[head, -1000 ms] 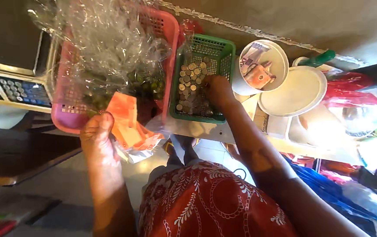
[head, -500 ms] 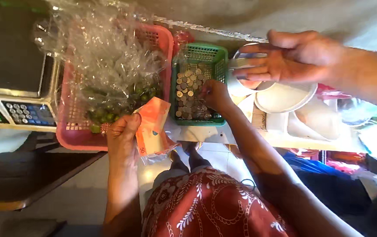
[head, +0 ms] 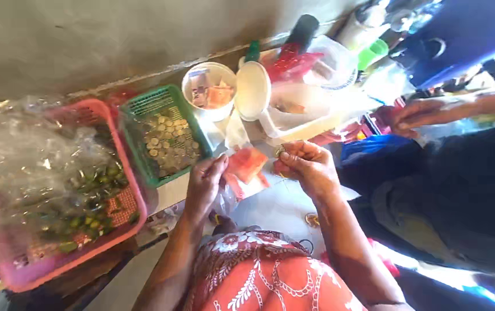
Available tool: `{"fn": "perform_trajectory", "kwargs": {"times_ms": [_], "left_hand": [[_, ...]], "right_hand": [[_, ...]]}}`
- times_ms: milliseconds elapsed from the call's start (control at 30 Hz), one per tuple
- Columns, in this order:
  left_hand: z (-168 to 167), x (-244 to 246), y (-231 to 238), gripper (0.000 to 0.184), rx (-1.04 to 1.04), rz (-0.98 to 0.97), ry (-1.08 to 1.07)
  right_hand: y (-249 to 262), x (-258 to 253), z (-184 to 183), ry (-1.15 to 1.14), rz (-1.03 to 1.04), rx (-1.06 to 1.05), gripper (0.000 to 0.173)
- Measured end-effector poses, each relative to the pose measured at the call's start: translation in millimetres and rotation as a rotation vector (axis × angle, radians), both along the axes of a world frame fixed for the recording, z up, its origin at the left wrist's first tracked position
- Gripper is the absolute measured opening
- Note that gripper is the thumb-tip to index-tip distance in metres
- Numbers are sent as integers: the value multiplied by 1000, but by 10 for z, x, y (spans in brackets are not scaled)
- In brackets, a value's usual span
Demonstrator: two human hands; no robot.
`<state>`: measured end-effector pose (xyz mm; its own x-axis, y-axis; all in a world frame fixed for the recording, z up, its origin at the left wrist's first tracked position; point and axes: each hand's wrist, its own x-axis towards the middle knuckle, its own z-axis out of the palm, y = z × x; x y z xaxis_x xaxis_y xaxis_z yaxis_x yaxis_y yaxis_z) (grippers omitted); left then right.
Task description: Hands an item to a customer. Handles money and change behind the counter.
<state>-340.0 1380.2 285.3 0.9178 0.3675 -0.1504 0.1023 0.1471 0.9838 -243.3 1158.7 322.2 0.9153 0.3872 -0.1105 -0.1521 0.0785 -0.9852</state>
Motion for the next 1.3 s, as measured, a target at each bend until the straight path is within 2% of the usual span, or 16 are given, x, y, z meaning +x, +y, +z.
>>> {"fn": "perform_trajectory", "kwargs": {"times_ms": [100,167,267,400,500,567,667,733,800,900,1033,1133,1300], "left_hand": [[-37,181,-540,30,-29,-95,1],[-43,313,-894,30,-32,-189,-12],[-40,446,-1389,28,-35,-355,39],[-43,707,-2054,27,-132,-588,137],[-77,968,-2488,28,-208,-750,202],[-124,1185,-2740,32,-162,-832,179],[-247,1651,-3083,43,37,-890,19],[-299,2026,-3288,38,124,-899,-111],[-275,2391,-3492,26,113,-919,-184],[-96,2935,-3872,23,107,-964,-222],[27,3428,-4422,32,104,-1072,-233],[12,3686,-4884,43,61,-1147,-195],[-28,3931,-5544,25,122,-1252,-208]], "right_hand": [[-574,-203,8,-61,-103,49,15],[-1026,-292,-13,-222,-148,-61,15],[-1707,-346,-99,-477,-104,-223,11],[-2342,-312,-184,-531,-34,-208,7],[-2636,-184,-294,-558,-92,-142,8],[-2798,-69,-338,-538,-216,-144,12],[-3116,135,-219,-450,-445,-158,16],[-3384,265,-47,-352,-546,-98,15],[-3632,381,142,-273,-595,-55,15],[-3926,649,295,-213,-692,-113,16],[-4254,1080,142,-178,-844,-201,18],[-4591,1332,-32,-134,-879,-201,17],[-5155,1725,-263,-125,-901,-281,14]]}}
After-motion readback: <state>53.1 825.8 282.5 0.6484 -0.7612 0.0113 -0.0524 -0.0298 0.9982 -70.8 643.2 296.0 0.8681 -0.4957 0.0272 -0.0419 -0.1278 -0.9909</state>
